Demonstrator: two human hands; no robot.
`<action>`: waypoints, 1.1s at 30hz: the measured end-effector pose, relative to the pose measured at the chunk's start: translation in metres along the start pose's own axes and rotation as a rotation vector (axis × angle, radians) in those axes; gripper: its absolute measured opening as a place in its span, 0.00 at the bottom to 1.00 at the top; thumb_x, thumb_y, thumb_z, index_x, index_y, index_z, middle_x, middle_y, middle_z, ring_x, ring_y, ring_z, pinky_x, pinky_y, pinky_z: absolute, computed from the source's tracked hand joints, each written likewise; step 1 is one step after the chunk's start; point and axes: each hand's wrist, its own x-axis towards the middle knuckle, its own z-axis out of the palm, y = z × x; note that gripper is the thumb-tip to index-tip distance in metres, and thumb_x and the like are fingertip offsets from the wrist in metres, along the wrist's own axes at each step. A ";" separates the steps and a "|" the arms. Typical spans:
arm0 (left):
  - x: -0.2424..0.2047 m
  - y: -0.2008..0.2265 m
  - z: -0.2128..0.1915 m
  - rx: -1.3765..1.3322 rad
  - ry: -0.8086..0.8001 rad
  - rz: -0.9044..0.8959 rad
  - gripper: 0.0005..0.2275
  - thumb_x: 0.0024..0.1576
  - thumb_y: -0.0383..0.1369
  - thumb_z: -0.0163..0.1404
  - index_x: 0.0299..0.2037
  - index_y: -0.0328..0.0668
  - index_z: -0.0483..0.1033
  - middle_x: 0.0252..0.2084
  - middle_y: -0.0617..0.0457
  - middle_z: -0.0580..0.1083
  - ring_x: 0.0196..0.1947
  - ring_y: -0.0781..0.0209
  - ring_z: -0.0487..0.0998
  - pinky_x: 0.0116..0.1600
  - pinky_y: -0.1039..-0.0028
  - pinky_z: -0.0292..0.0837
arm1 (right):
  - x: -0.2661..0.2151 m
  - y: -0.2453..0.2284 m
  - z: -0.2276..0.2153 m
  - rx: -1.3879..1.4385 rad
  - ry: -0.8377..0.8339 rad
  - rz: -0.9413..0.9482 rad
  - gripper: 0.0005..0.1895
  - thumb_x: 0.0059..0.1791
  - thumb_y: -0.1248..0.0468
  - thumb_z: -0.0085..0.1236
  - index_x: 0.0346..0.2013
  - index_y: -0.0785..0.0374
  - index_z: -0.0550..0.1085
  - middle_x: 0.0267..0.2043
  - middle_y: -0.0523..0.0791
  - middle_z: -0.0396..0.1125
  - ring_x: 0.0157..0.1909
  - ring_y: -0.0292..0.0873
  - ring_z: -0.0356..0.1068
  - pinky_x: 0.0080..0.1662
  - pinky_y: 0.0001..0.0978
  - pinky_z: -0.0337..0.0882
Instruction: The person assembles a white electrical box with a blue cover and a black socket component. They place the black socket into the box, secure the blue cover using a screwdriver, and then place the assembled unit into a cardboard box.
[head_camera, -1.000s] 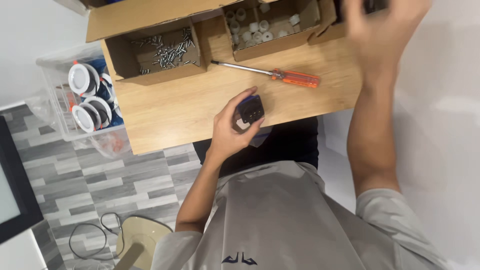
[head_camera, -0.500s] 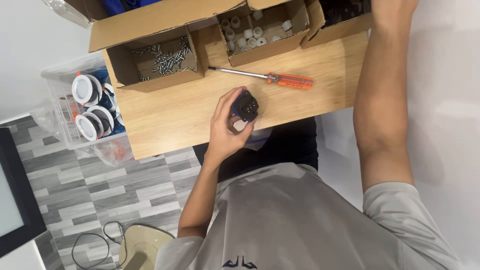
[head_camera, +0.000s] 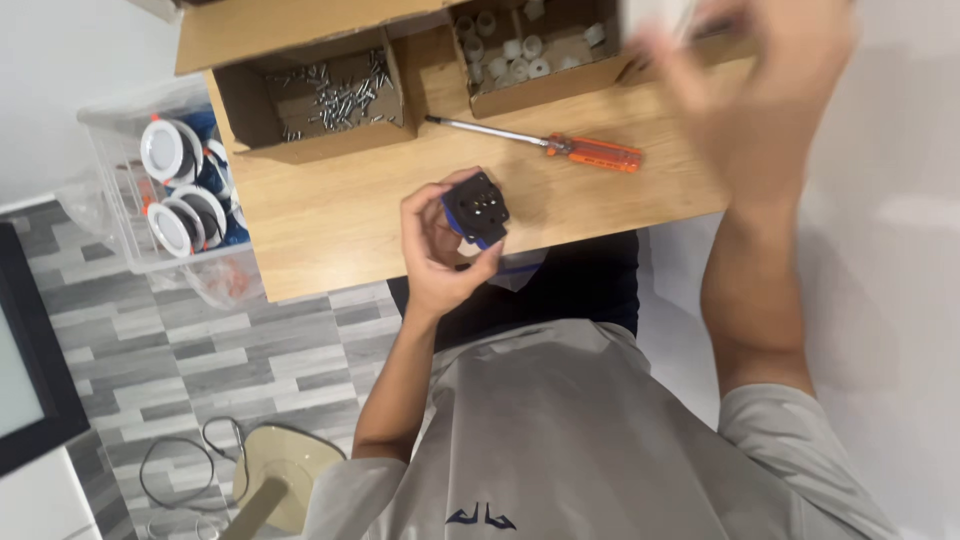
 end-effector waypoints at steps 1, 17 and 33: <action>0.001 0.001 -0.002 -0.031 0.001 0.029 0.30 0.58 0.21 0.64 0.67 0.43 0.59 0.71 0.29 0.67 0.73 0.41 0.72 0.74 0.58 0.74 | -0.009 -0.022 -0.004 0.073 -0.105 0.098 0.22 0.62 0.69 0.90 0.41 0.68 0.77 0.58 0.54 0.69 0.54 0.57 0.66 0.55 0.50 0.66; -0.011 0.017 -0.030 -0.037 0.013 0.026 0.33 0.64 0.17 0.60 0.76 0.50 0.57 0.76 0.32 0.62 0.80 0.40 0.63 0.64 0.50 0.90 | -0.105 -0.098 0.064 0.620 -0.234 0.097 0.18 0.50 0.68 0.81 0.35 0.73 0.75 0.64 0.64 0.60 0.66 0.66 0.69 0.67 0.59 0.77; -0.004 0.008 -0.031 -0.027 0.007 0.107 0.26 0.63 0.17 0.59 0.71 0.40 0.67 0.72 0.28 0.65 0.74 0.31 0.70 0.72 0.47 0.77 | -0.112 -0.083 0.083 0.786 -0.279 0.160 0.21 0.43 0.69 0.83 0.31 0.66 0.70 0.63 0.64 0.71 0.61 0.67 0.77 0.63 0.52 0.76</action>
